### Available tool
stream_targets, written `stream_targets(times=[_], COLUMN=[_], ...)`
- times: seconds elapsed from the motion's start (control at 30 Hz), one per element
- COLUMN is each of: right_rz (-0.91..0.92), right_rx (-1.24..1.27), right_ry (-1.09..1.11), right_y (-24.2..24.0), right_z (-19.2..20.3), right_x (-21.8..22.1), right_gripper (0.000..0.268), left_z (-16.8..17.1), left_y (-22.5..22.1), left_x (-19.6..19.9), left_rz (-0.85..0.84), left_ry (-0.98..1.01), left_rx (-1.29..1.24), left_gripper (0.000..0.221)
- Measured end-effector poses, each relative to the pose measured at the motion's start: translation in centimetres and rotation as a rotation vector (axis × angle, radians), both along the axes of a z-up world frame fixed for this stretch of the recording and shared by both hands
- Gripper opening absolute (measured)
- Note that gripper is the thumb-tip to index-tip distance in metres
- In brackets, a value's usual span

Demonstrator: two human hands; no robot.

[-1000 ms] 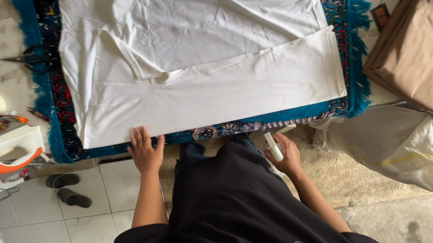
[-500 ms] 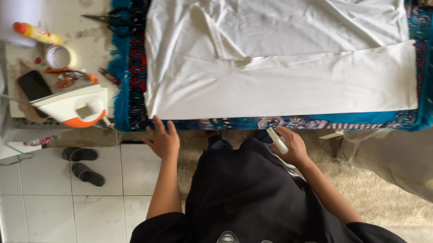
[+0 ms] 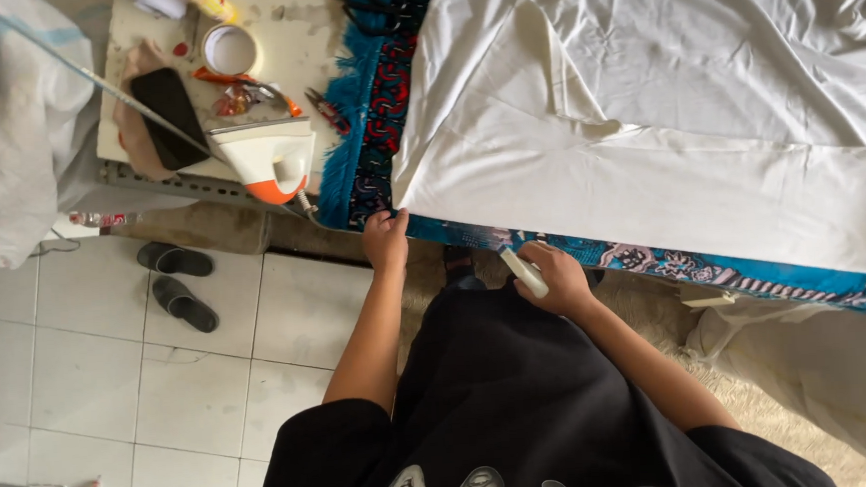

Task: The person is ironing a white t-shirt on a flat surface and then folding it.

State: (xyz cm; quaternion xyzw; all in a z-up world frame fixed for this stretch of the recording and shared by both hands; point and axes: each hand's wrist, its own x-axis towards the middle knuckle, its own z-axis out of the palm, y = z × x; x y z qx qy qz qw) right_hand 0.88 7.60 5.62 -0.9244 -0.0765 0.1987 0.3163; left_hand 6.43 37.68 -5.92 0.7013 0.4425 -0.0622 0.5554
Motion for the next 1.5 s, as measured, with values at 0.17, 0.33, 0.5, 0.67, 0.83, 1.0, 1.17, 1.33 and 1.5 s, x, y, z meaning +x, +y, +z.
stream_targets(times=[0.17,0.33,0.5,0.67,0.83,1.0,1.17,1.33,1.5], right_rz=[0.006,-0.064,-0.202,-0.316,-0.074,0.315,0.15,-0.015,-0.153], right_rx=[-0.011,-0.066,-0.236,-0.169,-0.169,0.073,0.243,0.207,0.298], right_ry=[-0.001,-0.091,-0.045,-0.094,0.054,0.469,0.182,-0.098,-0.307], right_y=[1.1,0.5,-1.2,-2.2,1.1,5.3,9.4,15.4,23.0], right_z=[-0.3,-1.0,-1.5,-0.3,-1.0,4.2,3.7,4.5,6.9], right_x=[2.5,7.3,11.6,12.8,10.5,10.8,13.7,20.5,26.6], right_gripper=[0.048,0.046,0.051,0.05,0.055,0.07,0.052,0.078,0.068], left_z=[-0.2,2.5,5.9,11.0,12.3,14.9,16.5,13.6,12.5], left_y=[-0.1,0.2,1.0,3.2,6.9,7.7,8.4,10.6,11.7], left_x=[0.1,-0.4,-2.2,-3.8,-3.0,-0.4,1.7,3.1,3.3], left_rz=[0.03,0.021,-0.005,0.068,0.171,0.02,0.021,0.084,-0.106], left_ry=[0.002,-0.019,-0.094,-0.294,-0.421,-0.497,-0.511,-0.51,-0.18], left_rx=[-0.113,-0.247,-0.206,0.141,0.511,0.365,0.433,0.515,0.561], left_gripper=[0.033,0.026,0.033,0.028,0.05,0.105,0.087,0.064,0.033])
